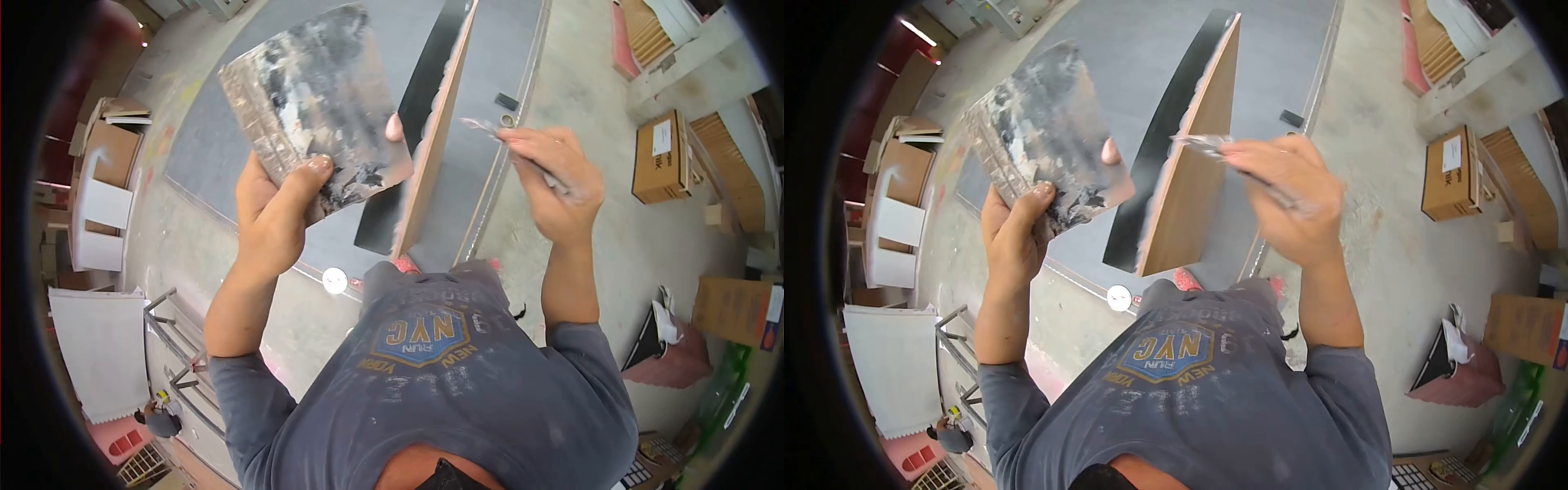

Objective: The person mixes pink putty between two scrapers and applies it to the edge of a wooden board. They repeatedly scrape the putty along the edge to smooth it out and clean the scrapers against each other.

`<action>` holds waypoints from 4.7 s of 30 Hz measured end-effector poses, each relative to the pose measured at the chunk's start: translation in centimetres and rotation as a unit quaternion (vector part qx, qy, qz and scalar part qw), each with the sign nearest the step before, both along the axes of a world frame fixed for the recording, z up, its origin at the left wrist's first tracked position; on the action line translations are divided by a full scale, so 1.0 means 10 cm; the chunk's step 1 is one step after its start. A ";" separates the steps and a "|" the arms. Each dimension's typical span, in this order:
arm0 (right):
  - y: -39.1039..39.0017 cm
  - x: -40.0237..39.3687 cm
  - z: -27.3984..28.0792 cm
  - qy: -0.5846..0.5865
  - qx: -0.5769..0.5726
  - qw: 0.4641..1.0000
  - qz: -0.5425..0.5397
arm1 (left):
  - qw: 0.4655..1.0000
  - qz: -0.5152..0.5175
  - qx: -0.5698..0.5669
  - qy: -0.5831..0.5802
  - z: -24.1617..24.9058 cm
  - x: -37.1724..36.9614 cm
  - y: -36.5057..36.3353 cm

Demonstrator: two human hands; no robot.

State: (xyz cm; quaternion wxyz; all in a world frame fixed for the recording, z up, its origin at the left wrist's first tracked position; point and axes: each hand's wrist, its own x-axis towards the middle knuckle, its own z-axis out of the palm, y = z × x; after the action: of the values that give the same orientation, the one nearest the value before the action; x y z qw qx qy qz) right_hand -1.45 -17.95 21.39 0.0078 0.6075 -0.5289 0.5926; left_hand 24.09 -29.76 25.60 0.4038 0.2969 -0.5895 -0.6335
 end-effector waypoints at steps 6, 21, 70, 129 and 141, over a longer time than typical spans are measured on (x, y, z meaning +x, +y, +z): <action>-0.04 -0.37 0.33 0.258 -0.104 0.961 -0.002 | 0.987 -0.003 -0.105 -0.119 0.29 -0.73 0.40; -0.09 -2.97 -1.25 -0.576 0.175 0.757 0.252 | 0.929 0.317 -0.164 -0.100 0.40 -1.93 0.24; -2.56 -2.48 -3.63 -0.202 0.344 0.906 0.144 | 0.630 0.661 0.074 -0.401 -0.58 -2.03 -1.10; -2.59 -2.60 -3.44 -0.176 0.314 0.908 0.213 | 0.617 0.623 0.083 -0.474 -0.54 -1.71 -0.82; -3.15 -2.97 -3.33 -0.222 0.608 0.731 0.216 | 0.597 0.659 0.114 -0.444 -0.55 -1.75 -0.89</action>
State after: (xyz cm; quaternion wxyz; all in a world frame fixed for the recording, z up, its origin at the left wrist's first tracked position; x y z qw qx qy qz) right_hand -31.18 -49.44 -11.94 -0.6089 0.4316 -0.6176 0.2481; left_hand 6.60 -38.68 20.14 0.3627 0.8928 -0.2628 -0.0476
